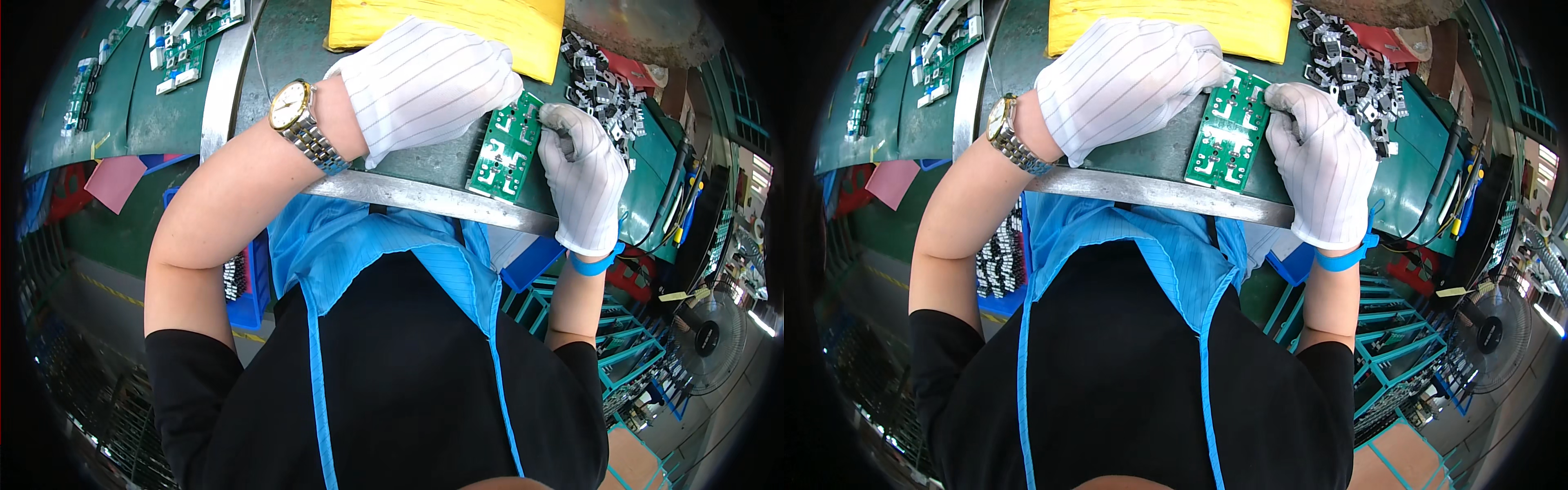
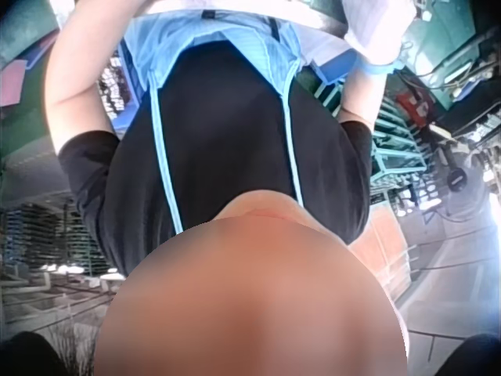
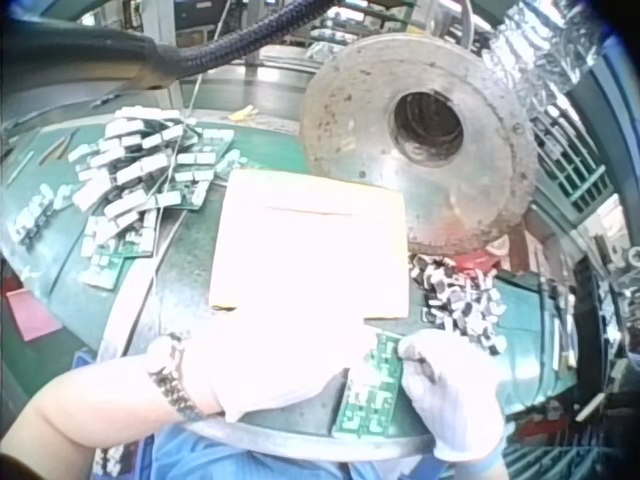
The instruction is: The person solders electronic components onto a printed circuit board using a soldering iron and solder wire.
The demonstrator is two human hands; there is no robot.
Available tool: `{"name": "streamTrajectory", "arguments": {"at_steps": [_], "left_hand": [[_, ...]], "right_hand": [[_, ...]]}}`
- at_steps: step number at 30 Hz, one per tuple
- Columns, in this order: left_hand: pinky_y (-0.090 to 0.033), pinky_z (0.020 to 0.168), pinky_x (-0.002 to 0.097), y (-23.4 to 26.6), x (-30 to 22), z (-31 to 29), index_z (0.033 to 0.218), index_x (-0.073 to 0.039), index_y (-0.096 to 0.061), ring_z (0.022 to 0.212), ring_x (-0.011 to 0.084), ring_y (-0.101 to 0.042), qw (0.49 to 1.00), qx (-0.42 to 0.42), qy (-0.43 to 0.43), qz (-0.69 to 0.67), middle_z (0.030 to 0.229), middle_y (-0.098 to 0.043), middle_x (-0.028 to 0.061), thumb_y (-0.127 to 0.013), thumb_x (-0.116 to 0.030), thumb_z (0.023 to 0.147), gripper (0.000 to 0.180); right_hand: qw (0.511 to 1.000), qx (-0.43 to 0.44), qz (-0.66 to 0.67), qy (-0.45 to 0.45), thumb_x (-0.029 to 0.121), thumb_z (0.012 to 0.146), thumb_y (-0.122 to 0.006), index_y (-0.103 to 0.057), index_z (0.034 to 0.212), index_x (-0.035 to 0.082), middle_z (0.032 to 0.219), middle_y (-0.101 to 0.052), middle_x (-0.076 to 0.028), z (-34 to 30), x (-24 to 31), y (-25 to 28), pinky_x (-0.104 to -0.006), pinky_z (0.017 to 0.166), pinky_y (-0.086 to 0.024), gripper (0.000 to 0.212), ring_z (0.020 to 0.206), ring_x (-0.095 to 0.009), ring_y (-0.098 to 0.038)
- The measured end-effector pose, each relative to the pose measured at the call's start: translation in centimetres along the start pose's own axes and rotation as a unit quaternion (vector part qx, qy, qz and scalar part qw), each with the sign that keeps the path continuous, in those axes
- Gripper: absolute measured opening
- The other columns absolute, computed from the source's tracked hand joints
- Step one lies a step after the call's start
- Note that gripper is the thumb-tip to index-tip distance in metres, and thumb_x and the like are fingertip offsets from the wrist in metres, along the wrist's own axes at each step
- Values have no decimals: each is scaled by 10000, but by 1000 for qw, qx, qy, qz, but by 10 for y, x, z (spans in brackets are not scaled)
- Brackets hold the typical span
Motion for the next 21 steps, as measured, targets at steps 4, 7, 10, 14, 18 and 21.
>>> {"name": "streamTrajectory", "arguments": {"at_steps": [4,7,10,14,18,21], "left_hand": [[-588,776,359,0,1,0,1051,-134,-722,883,236,-727,1000,-11,1,-20,993,-718,43,-705,-108,881,174],[-586,776,364,2,0,0,1054,-135,-722,882,241,-726,1000,-4,3,-12,991,-718,45,-706,-107,877,180],[-587,782,369,1,-1,1,1062,-136,-721,887,245,-726,1000,-8,-1,-8,995,-718,49,-707,-105,876,189],[-589,794,369,1,-2,-1,1082,-138,-718,906,244,-730,1000,-12,1,-4,1015,-721,56,-711,-100,875,210],[-590,789,368,-1,-1,-2,1079,-141,-718,906,245,-729,1000,12,2,3,1020,-721,56,-707,-101,881,203],[-587,778,366,0,0,-2,1064,-146,-717,898,244,-725,1000,-28,-10,0,1014,-716,53,-701,-108,883,185]], "right_hand": [[999,2,4,31,16,842,-736,-679,1008,109,1018,-748,-49,3,1,2,-344,771,-577,198,896,-261,-733],[998,-2,-6,64,11,843,-734,-678,1012,106,1006,-744,-57,6,3,2,-348,769,-577,201,891,-267,-731],[999,20,-6,41,9,847,-730,-676,1015,105,999,-740,-55,5,2,4,-353,763,-576,201,881,-271,-726],[998,37,-20,43,13,853,-724,-676,1020,106,996,-737,-60,9,10,10,-353,760,-575,197,885,-274,-723],[995,64,-47,52,20,865,-716,-679,1025,106,985,-730,-70,15,15,12,-353,760,-574,185,899,-279,-721],[993,78,-55,64,22,881,-709,-679,1024,98,977,-725,-76,17,12,11,-356,758,-573,165,901,-283,-720]]}}
Point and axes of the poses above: each hand's wrist, its own z-axis towards the middle knuckle, its own y-axis out of the back of the hand, x = y × z, the point moved 4 cm from there along z, towards the middle knuckle
